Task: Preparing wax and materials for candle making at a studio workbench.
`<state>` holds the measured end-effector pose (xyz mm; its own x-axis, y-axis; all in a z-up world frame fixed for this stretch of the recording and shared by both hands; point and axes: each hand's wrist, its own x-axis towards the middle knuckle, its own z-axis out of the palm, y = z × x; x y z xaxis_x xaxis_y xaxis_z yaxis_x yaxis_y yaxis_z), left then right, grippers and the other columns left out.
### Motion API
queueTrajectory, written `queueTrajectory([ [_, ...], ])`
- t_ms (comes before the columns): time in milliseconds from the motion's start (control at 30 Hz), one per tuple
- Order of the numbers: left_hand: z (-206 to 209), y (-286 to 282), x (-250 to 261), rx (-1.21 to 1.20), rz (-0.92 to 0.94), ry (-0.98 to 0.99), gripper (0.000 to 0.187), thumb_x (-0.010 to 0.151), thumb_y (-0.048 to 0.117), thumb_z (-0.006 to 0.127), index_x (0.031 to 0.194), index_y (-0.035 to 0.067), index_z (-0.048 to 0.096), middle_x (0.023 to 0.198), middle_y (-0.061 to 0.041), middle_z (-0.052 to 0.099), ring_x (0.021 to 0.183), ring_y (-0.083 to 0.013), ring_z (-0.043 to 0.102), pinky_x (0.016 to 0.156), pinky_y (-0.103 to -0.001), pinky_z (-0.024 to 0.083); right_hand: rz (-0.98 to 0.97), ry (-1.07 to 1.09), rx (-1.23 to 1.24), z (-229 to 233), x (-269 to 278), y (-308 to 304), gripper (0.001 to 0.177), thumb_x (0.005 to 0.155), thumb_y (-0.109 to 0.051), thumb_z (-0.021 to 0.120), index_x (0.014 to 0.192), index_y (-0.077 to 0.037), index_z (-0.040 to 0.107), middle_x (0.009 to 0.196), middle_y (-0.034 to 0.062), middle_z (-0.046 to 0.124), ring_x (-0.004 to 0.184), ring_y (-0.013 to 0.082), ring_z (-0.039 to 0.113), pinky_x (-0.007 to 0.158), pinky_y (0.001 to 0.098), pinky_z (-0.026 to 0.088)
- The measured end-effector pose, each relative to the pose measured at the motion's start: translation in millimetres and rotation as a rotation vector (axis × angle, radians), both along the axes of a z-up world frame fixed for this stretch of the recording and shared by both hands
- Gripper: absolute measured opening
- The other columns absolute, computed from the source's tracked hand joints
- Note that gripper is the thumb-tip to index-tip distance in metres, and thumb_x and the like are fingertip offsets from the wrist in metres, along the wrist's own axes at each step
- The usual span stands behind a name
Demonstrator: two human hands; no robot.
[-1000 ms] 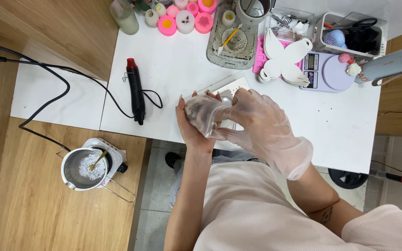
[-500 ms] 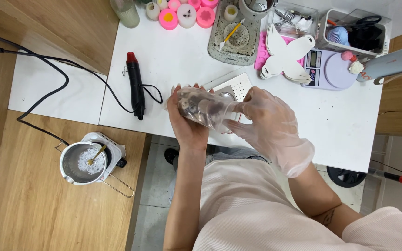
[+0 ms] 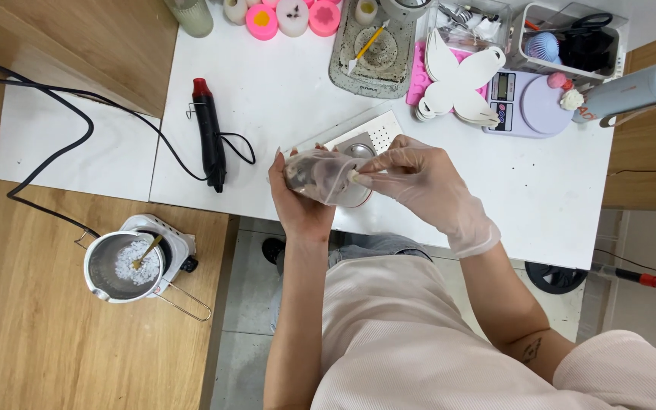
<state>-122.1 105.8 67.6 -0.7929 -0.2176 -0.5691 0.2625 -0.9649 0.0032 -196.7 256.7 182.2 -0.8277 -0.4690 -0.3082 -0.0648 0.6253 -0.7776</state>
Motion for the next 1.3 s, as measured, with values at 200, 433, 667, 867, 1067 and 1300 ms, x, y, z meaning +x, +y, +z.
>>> queueTrajectory([
  [200, -10.6, 3.4, 2.1, -0.035, -0.006, -0.027, 0.033, 0.102, 0.041, 0.052, 0.115, 0.011, 0.051, 0.114, -0.018, 0.064, 0.11, -0.0293, 0.066, 0.098, -0.048, 0.057, -0.142, -0.449, -0.315, -17.3, -5.2, 10.4, 0.023, 0.085, -0.015, 0.082, 0.102, 0.0, 0.08, 0.097, 0.0013, 0.069, 0.086, 0.0078, 0.064, 0.08, 0.0232, 0.054],
  [433, -20.9, 5.5, 1.9, -0.021, -0.002, -0.031, 0.036, 0.103, 0.041, 0.051, 0.113, 0.007, 0.056, 0.111, -0.016, 0.065, 0.107, -0.0292, 0.067, 0.095, -0.046, 0.059, -0.105, -0.306, -0.204, -26.3, 1.2, 11.3, 0.019, 0.085, -0.013, 0.082, 0.101, -0.002, 0.081, 0.094, 0.0006, 0.062, 0.084, 0.0091, 0.062, 0.079, 0.027, 0.054],
  [667, -33.5, -6.8, 9.9, -0.002, -0.002, 0.013, 0.036, 0.102, 0.041, 0.053, 0.111, 0.006, 0.056, 0.112, -0.018, 0.065, 0.108, -0.0322, 0.066, 0.097, -0.048, 0.055, -0.173, -0.359, -0.309, -43.3, -30.1, 49.4, 0.02, 0.088, -0.011, 0.079, 0.105, -0.002, 0.078, 0.101, 0.0012, 0.072, 0.097, 0.009, 0.069, 0.091, 0.0237, 0.056],
  [867, -42.1, -18.5, 16.0, 0.042, 0.039, -0.078, 0.036, 0.1, 0.04, 0.056, 0.108, 0.005, 0.057, 0.11, -0.018, 0.067, 0.109, -0.0339, 0.065, 0.098, -0.052, 0.053, -0.381, -0.241, -0.164, -138.2, -57.8, 86.2, 0.027, 0.089, -0.018, 0.08, 0.106, 0.003, 0.075, 0.1, 0.0055, 0.077, 0.092, 0.0093, 0.069, 0.087, 0.0234, 0.055],
  [1067, -40.2, -19.7, 17.9, 0.018, 0.023, -0.138, 0.035, 0.099, 0.04, 0.057, 0.104, 0.006, 0.06, 0.11, -0.017, 0.067, 0.109, -0.0339, 0.066, 0.098, -0.054, 0.054, -0.355, -0.295, -0.024, -164.7, -54.8, 66.2, 0.039, 0.085, -0.028, 0.084, 0.105, 0.004, 0.075, 0.098, 0.007, 0.078, 0.089, 0.0101, 0.068, 0.083, 0.0242, 0.055],
  [1300, -35.7, -17.3, 21.0, -0.035, 0.007, -0.156, 0.04, 0.099, 0.042, 0.057, 0.11, 0.004, 0.059, 0.112, -0.017, 0.065, 0.109, -0.0332, 0.066, 0.101, -0.053, 0.054, -0.347, -0.335, 0.06, -164.8, -55.9, 64.1, 0.04, 0.082, -0.033, 0.087, 0.101, 0.001, 0.075, 0.094, 0.0095, 0.078, 0.086, 0.0114, 0.069, 0.082, 0.0249, 0.056],
])
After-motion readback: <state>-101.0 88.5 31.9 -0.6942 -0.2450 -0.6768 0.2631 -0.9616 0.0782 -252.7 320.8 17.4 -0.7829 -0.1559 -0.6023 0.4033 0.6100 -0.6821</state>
